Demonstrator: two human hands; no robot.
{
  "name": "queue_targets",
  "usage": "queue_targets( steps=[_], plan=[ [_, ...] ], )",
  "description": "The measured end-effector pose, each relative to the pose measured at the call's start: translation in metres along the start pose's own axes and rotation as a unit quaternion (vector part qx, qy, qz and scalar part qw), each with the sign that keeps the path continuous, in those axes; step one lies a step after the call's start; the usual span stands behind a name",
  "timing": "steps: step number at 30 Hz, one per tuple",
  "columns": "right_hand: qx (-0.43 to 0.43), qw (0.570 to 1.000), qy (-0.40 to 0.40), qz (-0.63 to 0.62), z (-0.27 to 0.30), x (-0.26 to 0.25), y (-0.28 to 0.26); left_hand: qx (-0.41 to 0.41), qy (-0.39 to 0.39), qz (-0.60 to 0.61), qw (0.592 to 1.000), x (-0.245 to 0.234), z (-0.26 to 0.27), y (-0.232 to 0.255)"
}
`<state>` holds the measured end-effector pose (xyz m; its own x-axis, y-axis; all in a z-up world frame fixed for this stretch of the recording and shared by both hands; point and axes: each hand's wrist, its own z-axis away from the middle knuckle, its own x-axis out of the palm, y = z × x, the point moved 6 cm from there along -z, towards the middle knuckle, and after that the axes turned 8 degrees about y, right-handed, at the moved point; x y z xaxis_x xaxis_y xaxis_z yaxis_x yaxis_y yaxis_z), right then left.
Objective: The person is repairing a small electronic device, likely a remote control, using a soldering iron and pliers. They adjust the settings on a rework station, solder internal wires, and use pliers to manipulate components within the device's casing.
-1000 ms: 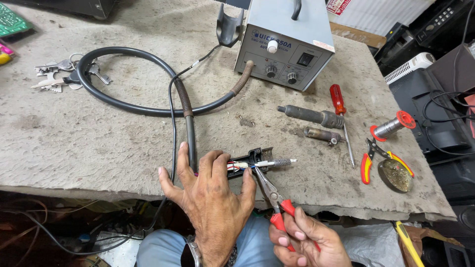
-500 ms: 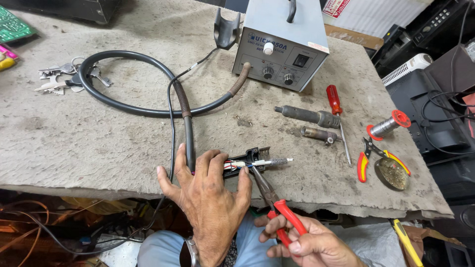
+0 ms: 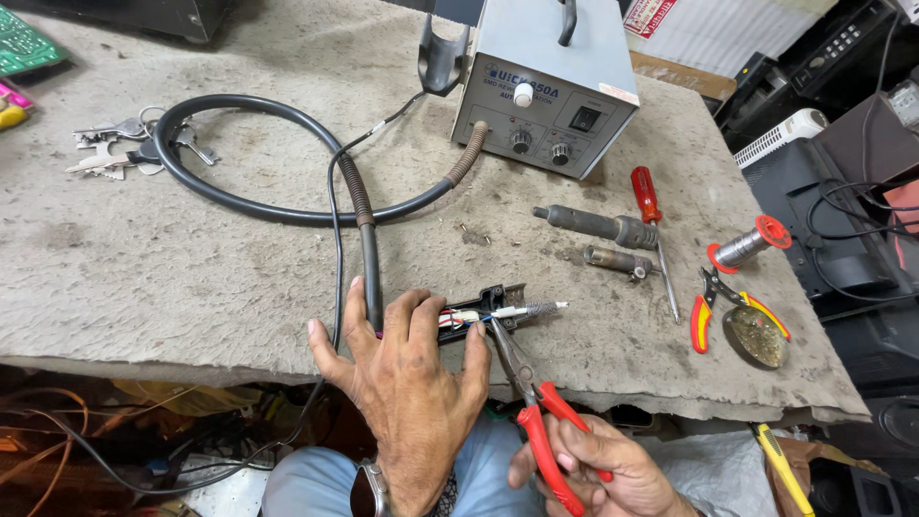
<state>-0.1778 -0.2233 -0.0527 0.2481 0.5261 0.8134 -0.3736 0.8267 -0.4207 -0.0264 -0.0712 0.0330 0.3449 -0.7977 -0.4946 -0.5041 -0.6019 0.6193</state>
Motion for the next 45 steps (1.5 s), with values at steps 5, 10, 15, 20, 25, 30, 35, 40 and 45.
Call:
queue_targets(
  steps=[5,10,15,20,25,30,35,40,45],
  plan=[
    [-0.015,0.997,-0.012,0.072,0.0,-0.007,-0.001,0.001,0.001,0.005,1.0,0.0,0.0,-0.001],
    [-0.103,0.952,0.079,0.277,0.01,-0.025,-0.01,0.006,-0.002,0.001,1.0,0.001,0.001,-0.001],
    [-0.24,0.75,0.172,0.592,0.023,-0.009,-0.02,0.013,-0.011,0.002,1.0,0.004,0.002,-0.003],
    [-0.437,0.247,0.324,0.802,0.031,0.053,-0.021,0.009,-0.013,0.005,1.0,0.003,0.002,-0.003],
    [-0.399,0.167,0.354,0.829,0.019,0.081,-0.022,0.011,-0.015,0.007,1.0,0.002,0.002,-0.004],
    [-0.388,0.141,0.352,0.84,0.013,0.09,-0.022,0.01,-0.01,0.017,1.0,0.002,0.002,-0.005],
    [-0.383,0.129,0.355,0.843,0.011,0.09,-0.021,0.009,-0.009,0.024,1.0,0.002,0.001,-0.006],
    [-0.381,0.117,0.355,0.846,0.009,0.087,-0.021,0.008,-0.008,0.031,0.999,0.001,0.001,-0.006],
    [-0.391,0.107,0.362,0.84,0.008,0.087,-0.02,0.004,-0.015,0.029,0.999,0.002,0.001,-0.007]
  ],
)
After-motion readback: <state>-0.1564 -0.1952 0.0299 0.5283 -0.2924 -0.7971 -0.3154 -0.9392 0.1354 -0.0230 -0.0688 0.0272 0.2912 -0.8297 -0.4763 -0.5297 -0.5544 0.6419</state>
